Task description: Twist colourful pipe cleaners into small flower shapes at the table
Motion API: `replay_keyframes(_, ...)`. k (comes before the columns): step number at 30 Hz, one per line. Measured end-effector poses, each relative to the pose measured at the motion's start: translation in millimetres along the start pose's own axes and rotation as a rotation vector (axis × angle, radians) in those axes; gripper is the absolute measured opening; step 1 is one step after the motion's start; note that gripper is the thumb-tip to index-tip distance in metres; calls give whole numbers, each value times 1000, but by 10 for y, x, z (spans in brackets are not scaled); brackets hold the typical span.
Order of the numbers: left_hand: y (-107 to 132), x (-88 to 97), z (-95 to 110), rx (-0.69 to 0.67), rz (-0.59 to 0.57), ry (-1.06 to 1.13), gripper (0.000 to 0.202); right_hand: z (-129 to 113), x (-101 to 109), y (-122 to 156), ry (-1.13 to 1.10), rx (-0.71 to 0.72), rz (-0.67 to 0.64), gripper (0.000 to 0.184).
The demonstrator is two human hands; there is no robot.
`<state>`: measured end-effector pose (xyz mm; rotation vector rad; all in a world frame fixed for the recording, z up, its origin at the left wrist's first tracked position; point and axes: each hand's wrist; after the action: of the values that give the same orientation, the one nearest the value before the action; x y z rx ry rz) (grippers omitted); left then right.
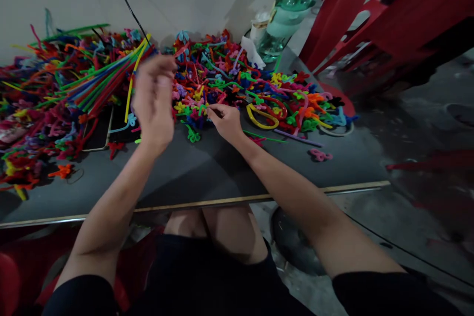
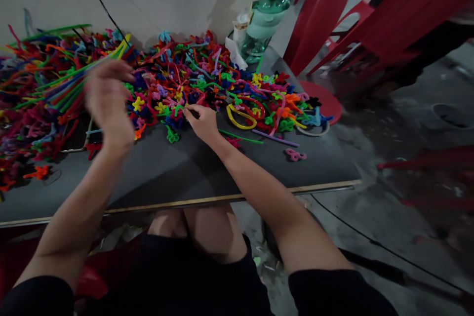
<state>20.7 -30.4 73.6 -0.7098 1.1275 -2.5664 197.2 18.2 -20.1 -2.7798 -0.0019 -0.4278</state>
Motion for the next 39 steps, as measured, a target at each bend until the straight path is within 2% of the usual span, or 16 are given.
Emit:
replay_keyframes(2,182,-142,-126,34,-48,12,37,-15,3,11,12,20,7,34)
replay_keyframes(4,355,-276,-265,109,-165,-9,38,-25,8,14,36,41,26,33)
replay_keyframes(6,470,-371,-380,174,-202,-42,37,-28,11,9,51,63,42,32)
replay_keyframes(10,533,-466,-486,177,-199,-33,28,-26,7,-6,40,97,41,27)
replay_keyframes(20,549,-550,-534,127,-115,-9,16,-5,5,-6,115,95,17,26)
replay_keyframes(27,532,-467,-530,-72,-132,-88,16,-36,-12,29,194,163,-13,21)
replay_keyframes(34,471,-385,-699,-327,-169,-211,18,-7,-33,30,258,217,-37,22)
replay_keyframes(39,468,-380,-737,-439,-179,-328,18,-14,-43,33,264,228,-73,20)
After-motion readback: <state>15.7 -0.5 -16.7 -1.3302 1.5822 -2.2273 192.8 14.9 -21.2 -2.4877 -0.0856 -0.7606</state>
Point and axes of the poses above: each hand's wrist, its own y-axis away from the middle knuckle, its own x-axis out of the back of the hand, z = x × y, and after that the axes turned 4 degrees about -x, right-handed
